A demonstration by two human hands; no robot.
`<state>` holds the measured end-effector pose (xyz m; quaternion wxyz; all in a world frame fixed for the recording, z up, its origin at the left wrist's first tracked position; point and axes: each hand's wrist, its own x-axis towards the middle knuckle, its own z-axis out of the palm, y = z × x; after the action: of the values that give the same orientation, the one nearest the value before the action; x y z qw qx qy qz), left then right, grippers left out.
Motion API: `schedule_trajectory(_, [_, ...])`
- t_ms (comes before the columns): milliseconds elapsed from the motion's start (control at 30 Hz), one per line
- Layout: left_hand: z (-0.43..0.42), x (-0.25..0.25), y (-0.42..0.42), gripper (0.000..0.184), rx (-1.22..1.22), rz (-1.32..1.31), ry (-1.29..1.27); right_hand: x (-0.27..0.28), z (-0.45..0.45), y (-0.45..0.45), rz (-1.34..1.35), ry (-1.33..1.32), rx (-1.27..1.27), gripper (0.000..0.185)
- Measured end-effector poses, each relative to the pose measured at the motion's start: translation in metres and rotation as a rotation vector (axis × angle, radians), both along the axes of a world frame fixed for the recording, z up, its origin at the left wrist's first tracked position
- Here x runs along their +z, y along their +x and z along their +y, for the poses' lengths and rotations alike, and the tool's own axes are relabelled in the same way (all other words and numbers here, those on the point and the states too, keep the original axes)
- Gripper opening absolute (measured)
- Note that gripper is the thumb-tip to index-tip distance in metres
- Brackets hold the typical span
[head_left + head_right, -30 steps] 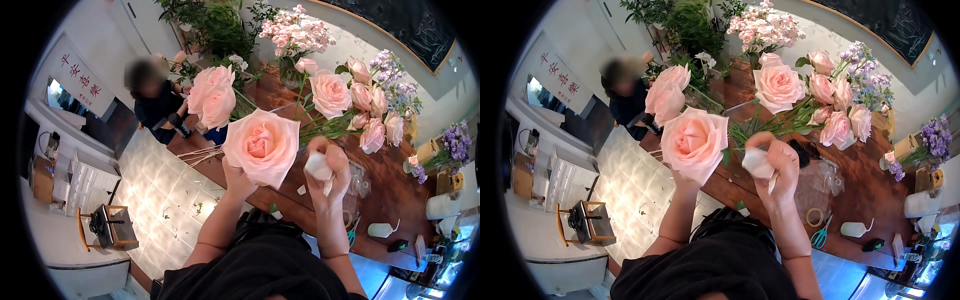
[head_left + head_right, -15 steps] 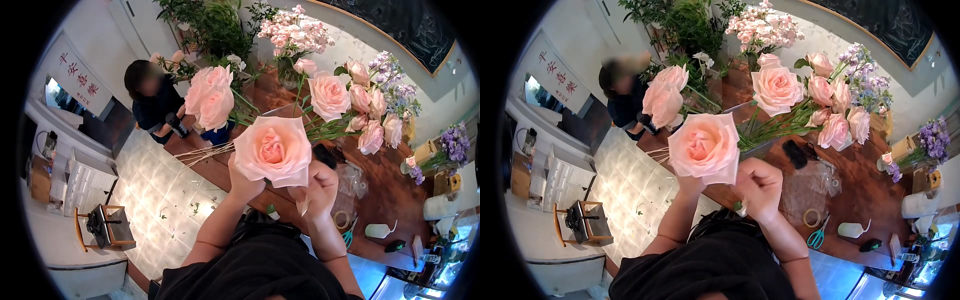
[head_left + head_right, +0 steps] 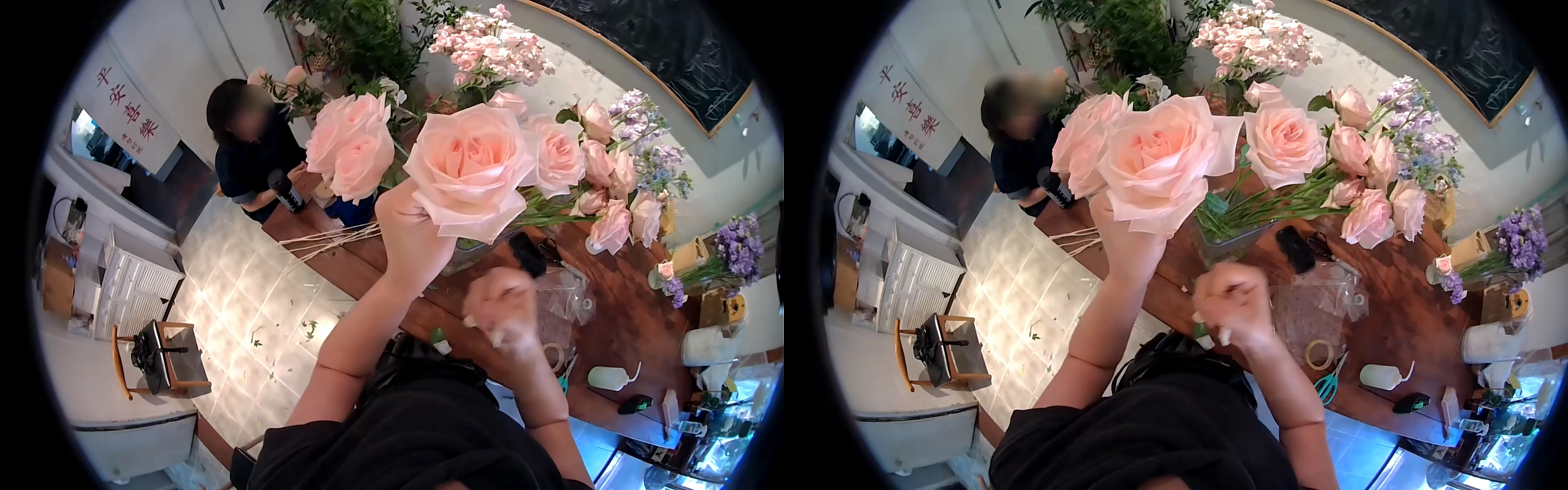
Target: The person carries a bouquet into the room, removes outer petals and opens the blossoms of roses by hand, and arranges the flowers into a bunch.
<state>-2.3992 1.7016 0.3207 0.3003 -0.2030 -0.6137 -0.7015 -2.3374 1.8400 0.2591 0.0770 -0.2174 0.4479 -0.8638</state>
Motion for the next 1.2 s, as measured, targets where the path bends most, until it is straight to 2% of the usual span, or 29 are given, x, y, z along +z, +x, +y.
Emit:
schedule_trajectory(100, [-0.003,0.011,-0.001,0.015,0.135,0.038,-0.112,-0.056,-0.035,0.004,-0.119,0.591,0.022,0.011])
schedule_trajectory(167, [-0.003,0.006,0.000,0.019,0.122,0.106,-0.133,-0.120,-0.062,0.017,-0.129,0.690,0.174,0.022])
schedule_trajectory(233, [-0.006,-0.001,0.002,0.020,0.118,0.150,-0.183,-0.118,-0.075,0.025,0.312,1.065,0.371,0.040])
schedule_trajectory(267, [-0.007,-0.017,-0.002,0.022,0.042,0.166,-0.172,-0.122,-0.074,0.026,0.920,1.070,0.056,0.054])
schedule_trajectory(367, [-0.013,-0.035,0.001,0.025,-0.133,0.184,-0.164,-0.069,-0.045,0.018,0.380,1.223,0.219,0.043])
schedule_trajectory(467, [-0.017,-0.040,0.014,0.026,-0.275,0.187,-0.161,0.010,0.011,0.024,0.431,0.678,-0.269,0.032])
schedule_trajectory(533, [-0.011,-0.041,0.019,0.029,-0.280,0.223,-0.162,0.045,0.028,0.031,0.496,0.628,-0.403,0.025])
schedule_trajectory(567, [-0.010,-0.055,0.023,0.029,-0.341,0.091,-0.120,0.052,0.032,0.036,0.516,0.708,-0.427,0.023])
schedule_trajectory(600, [-0.008,-0.062,0.027,0.029,-0.399,-0.040,-0.080,0.055,0.034,0.038,0.539,0.788,-0.451,0.022])
schedule_trajectory(667, [-0.008,-0.045,0.022,0.026,-0.313,0.234,-0.166,0.030,0.027,0.036,0.557,0.556,-0.510,0.021])
schedule_trajectory(700, [-0.010,-0.051,0.019,0.026,-0.396,0.133,-0.136,0.023,0.021,0.032,0.564,0.439,-0.533,0.021])
schedule_trajectory(733, [-0.014,-0.063,0.017,0.025,-0.478,0.031,-0.106,0.022,0.015,0.029,0.648,0.450,-0.591,0.021])
schedule_trajectory(800, [-0.016,-0.065,0.013,0.024,-0.536,0.048,-0.117,0.004,0.006,0.034,0.590,0.379,-0.711,0.022])
schedule_trajectory(867, [-0.016,-0.055,0.006,0.024,-0.492,0.293,-0.195,0.001,0.001,0.035,0.521,0.270,-0.812,0.025])
schedule_trajectory(933, [-0.020,-0.043,0.014,0.025,-0.593,0.060,-0.244,-0.004,0.011,0.031,0.502,0.090,-0.692,0.026])
schedule_trajectory(1000, [-0.029,-0.056,0.015,0.026,-0.577,-0.067,-0.265,0.005,0.016,0.029,0.400,-0.077,-0.534,0.025])
schedule_trajectory(1033, [-0.034,-0.062,0.016,0.026,-0.569,-0.131,-0.275,0.005,0.019,0.025,0.425,-0.017,-0.452,0.024])
schedule_trajectory(1100, [-0.061,-0.125,0.004,0.024,-0.463,-0.223,-0.333,-0.003,0.025,0.017,0.471,0.105,-0.290,0.023])
schedule_trajectory(1167, [-0.081,-0.164,-0.012,0.023,-0.337,-0.310,-0.376,-0.003,0.021,0.014,0.470,0.690,0.201,0.020])
schedule_trajectory(1200, [-0.087,-0.171,-0.021,0.022,-0.267,-0.352,-0.389,-0.009,0.012,0.014,0.526,0.865,0.077,0.021])
